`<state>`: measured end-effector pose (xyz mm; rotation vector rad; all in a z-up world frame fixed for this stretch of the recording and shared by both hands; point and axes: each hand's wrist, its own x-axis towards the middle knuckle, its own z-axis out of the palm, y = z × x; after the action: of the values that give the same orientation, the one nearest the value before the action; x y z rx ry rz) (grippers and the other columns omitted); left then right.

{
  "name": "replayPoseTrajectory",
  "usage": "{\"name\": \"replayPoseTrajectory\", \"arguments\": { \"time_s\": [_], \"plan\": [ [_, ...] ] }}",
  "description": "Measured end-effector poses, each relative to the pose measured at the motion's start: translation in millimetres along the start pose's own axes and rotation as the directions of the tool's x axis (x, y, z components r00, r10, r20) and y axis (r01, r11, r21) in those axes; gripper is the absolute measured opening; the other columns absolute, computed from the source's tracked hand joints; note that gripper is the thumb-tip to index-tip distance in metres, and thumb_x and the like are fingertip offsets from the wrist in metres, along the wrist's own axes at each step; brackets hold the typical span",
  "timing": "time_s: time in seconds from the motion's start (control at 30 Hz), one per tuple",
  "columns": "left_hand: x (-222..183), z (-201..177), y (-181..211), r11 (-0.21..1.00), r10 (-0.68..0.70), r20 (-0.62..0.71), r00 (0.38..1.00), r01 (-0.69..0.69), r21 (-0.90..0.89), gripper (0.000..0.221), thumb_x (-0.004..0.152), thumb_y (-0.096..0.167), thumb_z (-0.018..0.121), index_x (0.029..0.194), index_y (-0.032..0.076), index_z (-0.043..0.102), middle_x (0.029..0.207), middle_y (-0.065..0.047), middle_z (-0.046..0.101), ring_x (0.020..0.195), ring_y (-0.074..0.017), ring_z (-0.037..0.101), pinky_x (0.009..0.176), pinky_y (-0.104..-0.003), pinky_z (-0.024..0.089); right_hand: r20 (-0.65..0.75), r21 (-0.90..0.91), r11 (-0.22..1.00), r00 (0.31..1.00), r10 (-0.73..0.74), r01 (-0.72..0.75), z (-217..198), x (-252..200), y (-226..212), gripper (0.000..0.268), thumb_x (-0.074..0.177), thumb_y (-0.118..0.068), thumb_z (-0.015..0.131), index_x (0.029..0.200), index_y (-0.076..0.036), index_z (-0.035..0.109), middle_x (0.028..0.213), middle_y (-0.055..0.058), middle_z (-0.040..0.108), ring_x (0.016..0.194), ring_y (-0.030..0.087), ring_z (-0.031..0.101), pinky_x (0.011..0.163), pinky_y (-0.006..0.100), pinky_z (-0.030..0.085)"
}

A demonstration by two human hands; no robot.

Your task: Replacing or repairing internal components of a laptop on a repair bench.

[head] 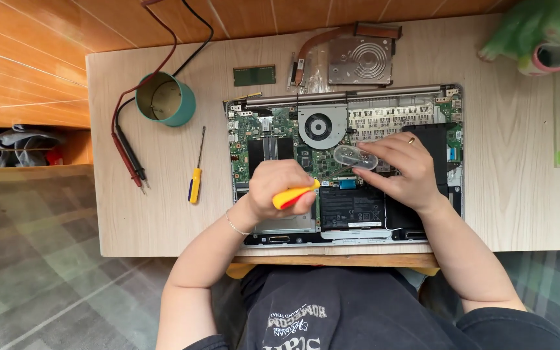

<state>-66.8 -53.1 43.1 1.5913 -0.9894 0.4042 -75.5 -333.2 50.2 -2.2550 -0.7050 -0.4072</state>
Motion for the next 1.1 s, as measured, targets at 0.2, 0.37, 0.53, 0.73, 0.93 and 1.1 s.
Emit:
{"name": "replayPoseTrajectory", "arguments": {
  "time_s": [0.2, 0.37, 0.53, 0.73, 0.93, 1.1],
  "plan": [
    [4.4, 0.0, 4.1, 0.991, 0.089, 0.101, 0.991, -0.098, 0.088, 0.021, 0.088, 0.008, 0.081, 0.099, 0.002, 0.064, 0.083, -0.009, 0.068, 0.07, -0.0264, 0.07, 0.061, -0.035, 0.056, 0.017, 0.008, 1.0, 1.0, -0.003, 0.003, -0.8, -0.3, 1.3, 0.042, 0.076, -0.018, 0.091, 0.112, -0.003, 0.076, 0.099, 0.01, 0.073, 0.091, 0.025, 0.069, 0.086, 0.036, 0.051],
    [5.1, 1.9, 3.9, 0.984, 0.129, 0.116, 0.985, -0.141, 0.105, 0.022, 0.088, 0.007, 0.082, 0.1, 0.001, 0.064, 0.085, -0.009, 0.068, 0.072, -0.0264, 0.07, 0.062, -0.035, 0.057, 0.03, 0.007, 1.0, 0.999, 0.01, -0.01, -1.7, 0.1, 0.7, 0.041, 0.076, -0.018, 0.091, 0.112, -0.003, 0.075, 0.101, 0.01, 0.074, 0.093, 0.025, 0.07, 0.087, 0.036, 0.051],
    [4.6, 2.8, 3.8, 0.981, 0.14, 0.126, 0.982, -0.154, 0.116, 0.022, 0.088, 0.006, 0.082, 0.101, 0.001, 0.065, 0.085, -0.009, 0.068, 0.072, -0.0262, 0.07, 0.062, -0.035, 0.057, 0.034, 0.011, 1.0, 0.999, 0.018, -0.018, -1.5, -0.4, 0.7, 0.042, 0.076, -0.018, 0.091, 0.112, -0.003, 0.075, 0.102, 0.009, 0.074, 0.093, 0.025, 0.07, 0.088, 0.036, 0.05],
    [6.7, 3.8, 5.9, 0.979, 0.152, 0.136, 0.979, -0.168, 0.113, 0.023, 0.089, 0.006, 0.082, 0.101, 0.0, 0.064, 0.086, -0.009, 0.068, 0.073, -0.0259, 0.07, 0.063, -0.035, 0.057, 0.036, 0.002, 1.0, 0.999, 0.023, -0.023, -2.2, -0.9, 0.7, 0.042, 0.076, -0.018, 0.091, 0.112, -0.003, 0.075, 0.102, 0.009, 0.074, 0.093, 0.025, 0.07, 0.087, 0.036, 0.05],
    [9.2, 3.5, 8.5, 0.98, 0.154, 0.145, 0.977, -0.17, 0.107, 0.023, 0.09, 0.005, 0.082, 0.101, 0.0, 0.063, 0.086, -0.01, 0.068, 0.073, -0.0259, 0.07, 0.063, -0.035, 0.058, 0.027, 0.006, 1.0, 1.0, 0.013, -0.014, -2.0, -0.9, 0.6, 0.042, 0.077, -0.018, 0.091, 0.112, -0.003, 0.075, 0.102, 0.01, 0.074, 0.092, 0.025, 0.069, 0.087, 0.036, 0.05],
    [8.2, 4.4, 7.6, 0.975, 0.169, 0.137, 0.976, -0.185, 0.121, 0.022, 0.089, 0.005, 0.081, 0.101, 0.0, 0.063, 0.085, -0.009, 0.067, 0.072, -0.0258, 0.07, 0.063, -0.035, 0.058, 0.025, 0.001, 1.0, 1.0, 0.016, -0.016, -1.9, -1.5, 1.0, 0.041, 0.077, -0.018, 0.091, 0.113, -0.003, 0.076, 0.102, 0.009, 0.074, 0.093, 0.025, 0.07, 0.087, 0.036, 0.05]
  ]
}}
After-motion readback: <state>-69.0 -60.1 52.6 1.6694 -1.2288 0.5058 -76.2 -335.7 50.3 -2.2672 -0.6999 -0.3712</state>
